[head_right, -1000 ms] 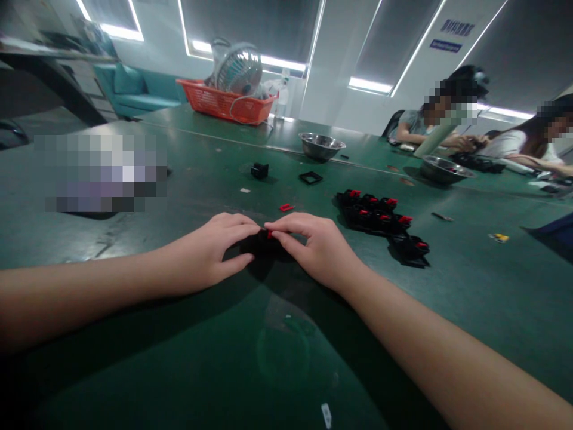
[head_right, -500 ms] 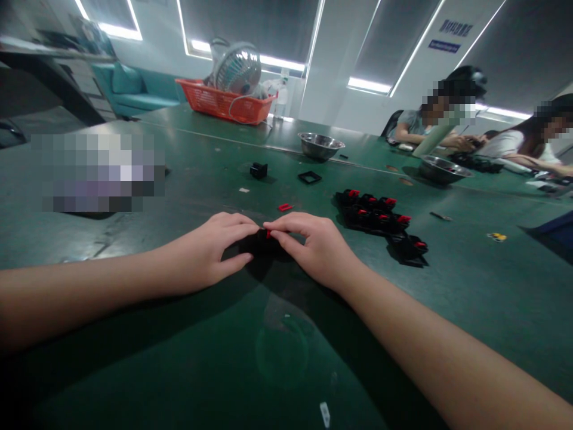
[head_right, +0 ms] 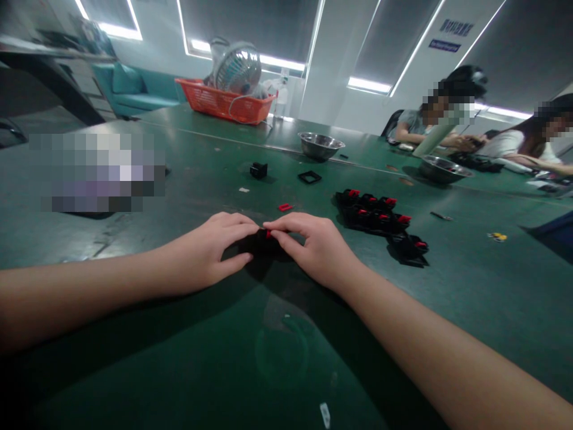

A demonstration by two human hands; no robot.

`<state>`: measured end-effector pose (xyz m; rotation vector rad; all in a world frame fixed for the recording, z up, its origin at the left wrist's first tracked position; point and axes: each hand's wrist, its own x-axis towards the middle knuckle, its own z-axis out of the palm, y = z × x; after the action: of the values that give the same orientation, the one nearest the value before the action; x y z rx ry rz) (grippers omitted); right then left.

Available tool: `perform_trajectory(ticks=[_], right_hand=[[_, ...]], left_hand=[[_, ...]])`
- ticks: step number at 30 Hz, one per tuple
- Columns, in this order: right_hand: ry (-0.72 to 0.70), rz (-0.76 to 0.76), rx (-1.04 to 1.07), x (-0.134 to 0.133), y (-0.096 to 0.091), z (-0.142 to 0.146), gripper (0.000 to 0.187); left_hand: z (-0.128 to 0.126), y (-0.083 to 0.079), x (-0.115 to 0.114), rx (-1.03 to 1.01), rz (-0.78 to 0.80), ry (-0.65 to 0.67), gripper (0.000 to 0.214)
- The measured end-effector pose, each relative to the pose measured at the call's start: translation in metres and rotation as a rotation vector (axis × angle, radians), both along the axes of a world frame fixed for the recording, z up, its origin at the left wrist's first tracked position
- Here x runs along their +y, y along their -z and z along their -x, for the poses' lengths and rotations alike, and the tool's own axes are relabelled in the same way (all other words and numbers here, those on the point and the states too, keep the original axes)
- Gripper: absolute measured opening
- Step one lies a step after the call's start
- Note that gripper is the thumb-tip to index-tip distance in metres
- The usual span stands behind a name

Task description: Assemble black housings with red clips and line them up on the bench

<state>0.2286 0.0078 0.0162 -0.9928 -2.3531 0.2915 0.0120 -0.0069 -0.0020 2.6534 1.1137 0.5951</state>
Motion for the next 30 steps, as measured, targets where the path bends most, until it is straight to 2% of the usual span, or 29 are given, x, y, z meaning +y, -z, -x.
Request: perform_trajectory(ticks=[14,30], right_hand=[[0.025,0.067,-0.005,-0.0021,-0.003,0.0022,0.016],[0.006,0.068,0.0,-0.0015,-0.0023,0.0015,0.015]], left_hand=[[0.0003,-0.0014,-0.0005,-0.01,0.002,0.006,0.029],[0.0,-0.0021,-0.0009,-0.011,0.006,0.008,0.028]])
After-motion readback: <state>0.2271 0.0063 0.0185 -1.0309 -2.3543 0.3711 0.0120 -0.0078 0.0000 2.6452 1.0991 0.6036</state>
